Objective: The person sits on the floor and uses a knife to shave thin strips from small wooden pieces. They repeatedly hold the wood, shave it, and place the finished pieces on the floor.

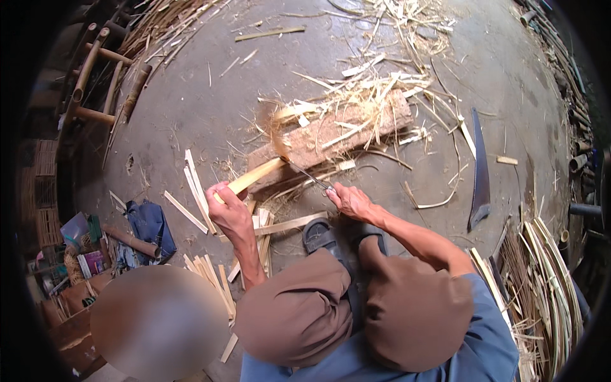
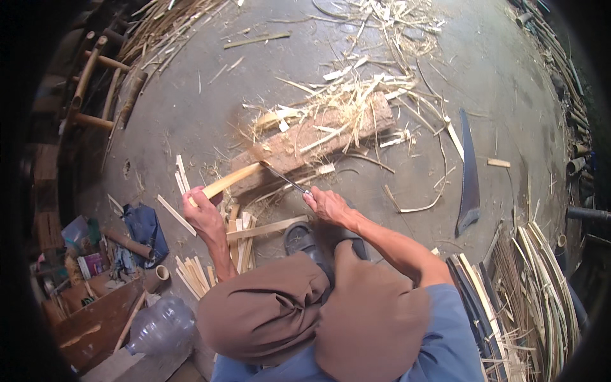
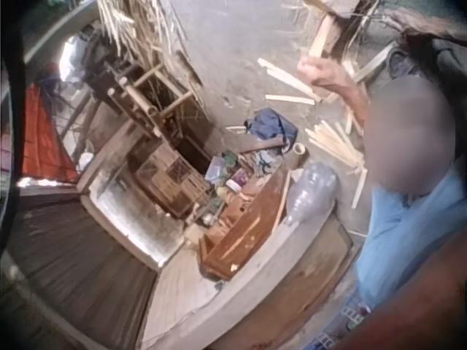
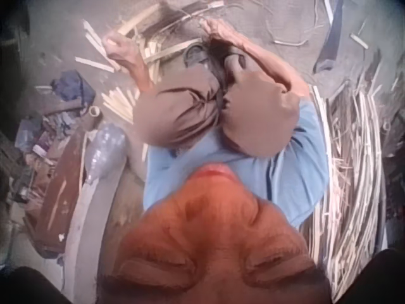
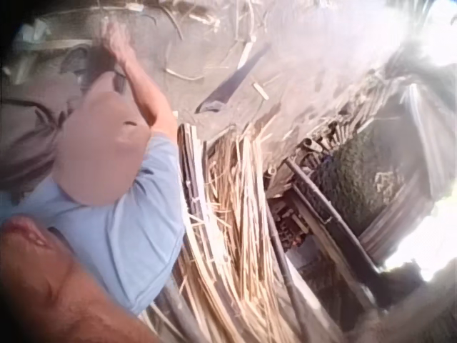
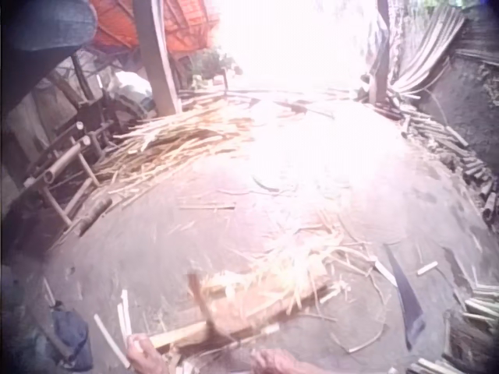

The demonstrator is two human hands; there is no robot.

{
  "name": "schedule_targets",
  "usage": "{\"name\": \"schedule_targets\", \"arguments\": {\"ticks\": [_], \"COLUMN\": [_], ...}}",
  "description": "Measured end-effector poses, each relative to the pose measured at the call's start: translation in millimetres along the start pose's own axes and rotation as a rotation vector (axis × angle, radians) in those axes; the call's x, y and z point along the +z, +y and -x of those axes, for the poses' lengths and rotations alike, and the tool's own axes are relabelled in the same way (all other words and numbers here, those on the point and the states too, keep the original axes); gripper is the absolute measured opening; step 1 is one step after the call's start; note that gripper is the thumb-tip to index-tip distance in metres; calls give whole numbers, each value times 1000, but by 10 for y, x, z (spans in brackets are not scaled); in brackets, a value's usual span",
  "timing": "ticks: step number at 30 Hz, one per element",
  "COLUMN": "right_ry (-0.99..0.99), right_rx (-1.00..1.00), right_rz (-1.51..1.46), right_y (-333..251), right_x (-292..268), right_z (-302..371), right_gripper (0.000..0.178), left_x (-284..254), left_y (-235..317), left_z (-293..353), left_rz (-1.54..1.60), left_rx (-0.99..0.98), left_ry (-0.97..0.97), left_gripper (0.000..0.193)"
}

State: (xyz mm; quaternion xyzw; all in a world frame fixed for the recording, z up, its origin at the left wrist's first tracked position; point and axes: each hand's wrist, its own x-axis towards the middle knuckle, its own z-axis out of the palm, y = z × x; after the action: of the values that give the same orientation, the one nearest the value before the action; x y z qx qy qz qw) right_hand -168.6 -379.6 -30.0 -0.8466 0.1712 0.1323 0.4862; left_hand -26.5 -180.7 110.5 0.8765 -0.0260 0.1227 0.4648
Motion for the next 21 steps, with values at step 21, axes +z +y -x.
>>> {"name": "schedule_targets", "arguments": {"ticks": [21], "right_ry": [125], "right_rx": [-40], "right_rz": [316], "right_y": [580], "right_x": [-126], "right_z": [455], "right_gripper": [41], "left_x": [-495], "left_y": [-1511], "left_z": [652], "left_rz": [-386], "left_rx": [-194], "left_ry": [311], "left_gripper": [77]}}
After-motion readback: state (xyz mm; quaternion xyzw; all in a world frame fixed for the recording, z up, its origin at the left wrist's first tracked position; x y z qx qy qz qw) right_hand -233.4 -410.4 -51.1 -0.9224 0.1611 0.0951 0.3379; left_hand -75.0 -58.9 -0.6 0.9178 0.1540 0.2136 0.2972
